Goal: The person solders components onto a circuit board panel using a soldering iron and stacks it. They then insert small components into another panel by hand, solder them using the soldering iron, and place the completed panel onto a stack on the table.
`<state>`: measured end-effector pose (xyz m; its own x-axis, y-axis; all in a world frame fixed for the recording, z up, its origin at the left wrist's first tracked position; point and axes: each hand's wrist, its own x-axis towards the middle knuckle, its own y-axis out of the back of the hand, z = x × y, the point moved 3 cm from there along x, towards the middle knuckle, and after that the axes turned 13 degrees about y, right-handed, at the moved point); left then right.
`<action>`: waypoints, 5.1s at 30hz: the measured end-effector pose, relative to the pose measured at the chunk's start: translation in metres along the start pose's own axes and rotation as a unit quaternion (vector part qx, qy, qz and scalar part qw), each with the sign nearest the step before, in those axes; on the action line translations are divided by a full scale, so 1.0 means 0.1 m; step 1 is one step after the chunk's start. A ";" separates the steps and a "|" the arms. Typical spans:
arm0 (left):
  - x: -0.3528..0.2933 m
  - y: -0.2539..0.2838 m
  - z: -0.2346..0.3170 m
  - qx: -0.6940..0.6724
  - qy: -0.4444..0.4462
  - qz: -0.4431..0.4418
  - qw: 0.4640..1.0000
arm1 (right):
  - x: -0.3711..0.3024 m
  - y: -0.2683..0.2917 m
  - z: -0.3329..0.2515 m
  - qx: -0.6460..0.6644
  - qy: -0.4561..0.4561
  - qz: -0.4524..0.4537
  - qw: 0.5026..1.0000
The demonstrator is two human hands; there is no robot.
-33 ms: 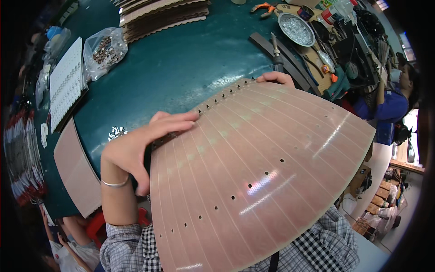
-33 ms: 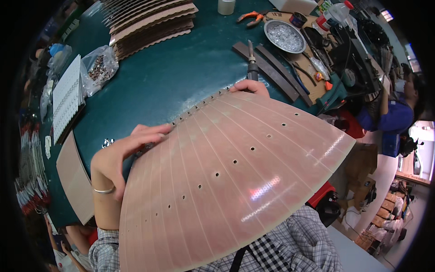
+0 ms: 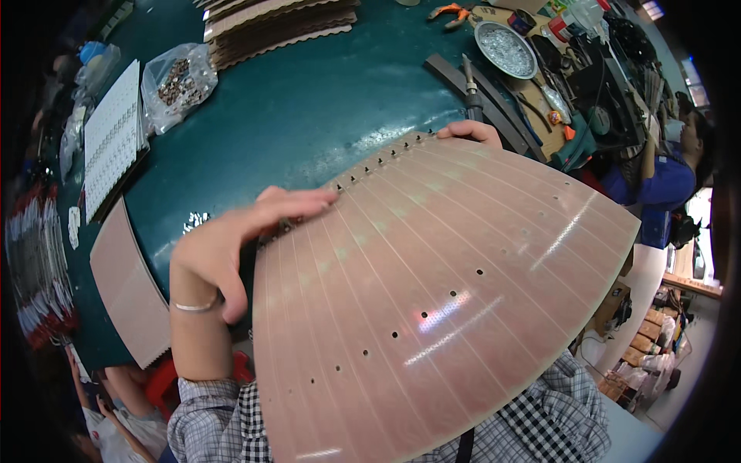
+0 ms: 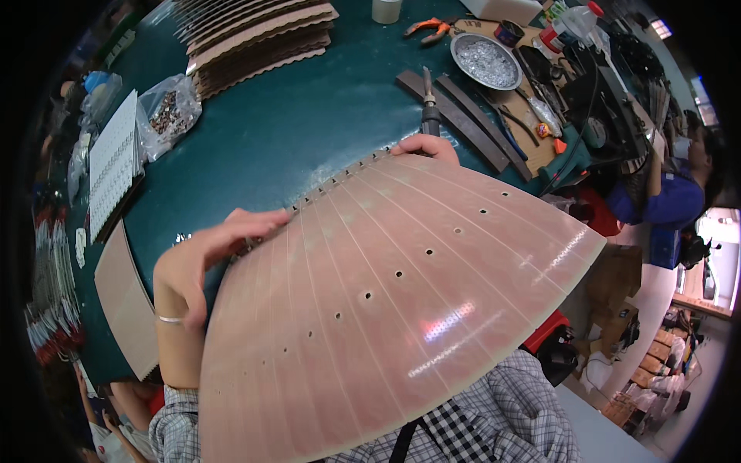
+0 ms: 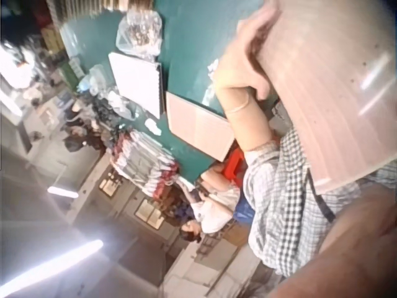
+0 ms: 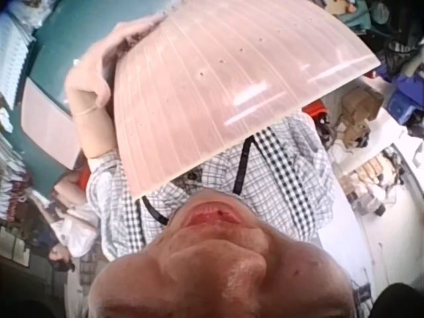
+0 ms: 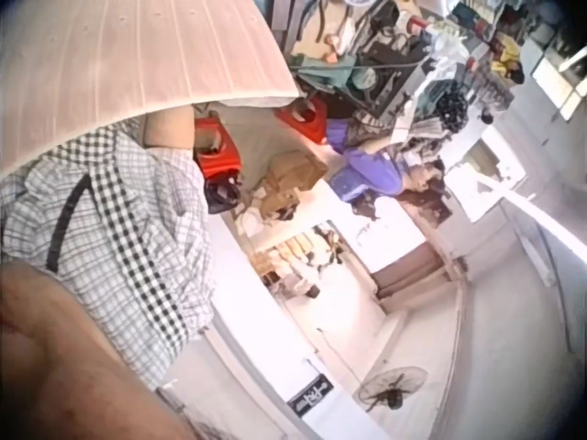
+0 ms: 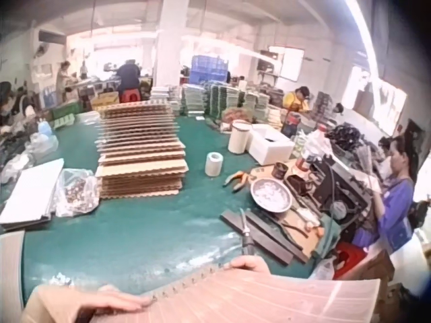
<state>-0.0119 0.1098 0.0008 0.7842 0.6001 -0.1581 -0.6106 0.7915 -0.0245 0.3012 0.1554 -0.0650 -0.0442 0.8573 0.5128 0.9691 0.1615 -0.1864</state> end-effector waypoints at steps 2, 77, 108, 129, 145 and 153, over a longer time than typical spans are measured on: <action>0.00 0.03 -0.03 -0.032 0.072 0.054 0.995 | 0.03 0.05 -0.01 -0.001 -0.017 -0.015 1.000; 0.02 -1.45 -0.45 -0.760 0.146 0.065 0.630 | -0.54 -0.40 -1.09 -0.107 -0.073 -0.068 0.989; 0.01 -1.47 -0.57 -0.686 0.186 0.134 0.690 | -0.54 -0.35 -1.08 -0.073 -0.095 -0.010 0.993; -0.02 -1.43 -0.51 -0.741 0.121 0.098 0.654 | -0.50 -0.34 -1.09 -0.096 -0.037 0.007 0.995; -0.22 -1.50 -0.74 -0.884 0.056 0.019 0.464 | -0.09 -0.14 -0.74 -0.282 -0.145 -0.075 0.945; -0.33 -1.42 -0.72 -0.809 0.046 0.059 0.583 | 0.06 -0.36 -0.48 -0.231 -0.204 -0.161 0.938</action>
<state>0.0410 -0.0303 -0.0618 0.7622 0.5718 -0.3035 -0.0235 -0.4441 -0.8957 0.2778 0.1308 -0.0150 -0.3510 0.9311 0.0990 0.8871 0.2969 0.3535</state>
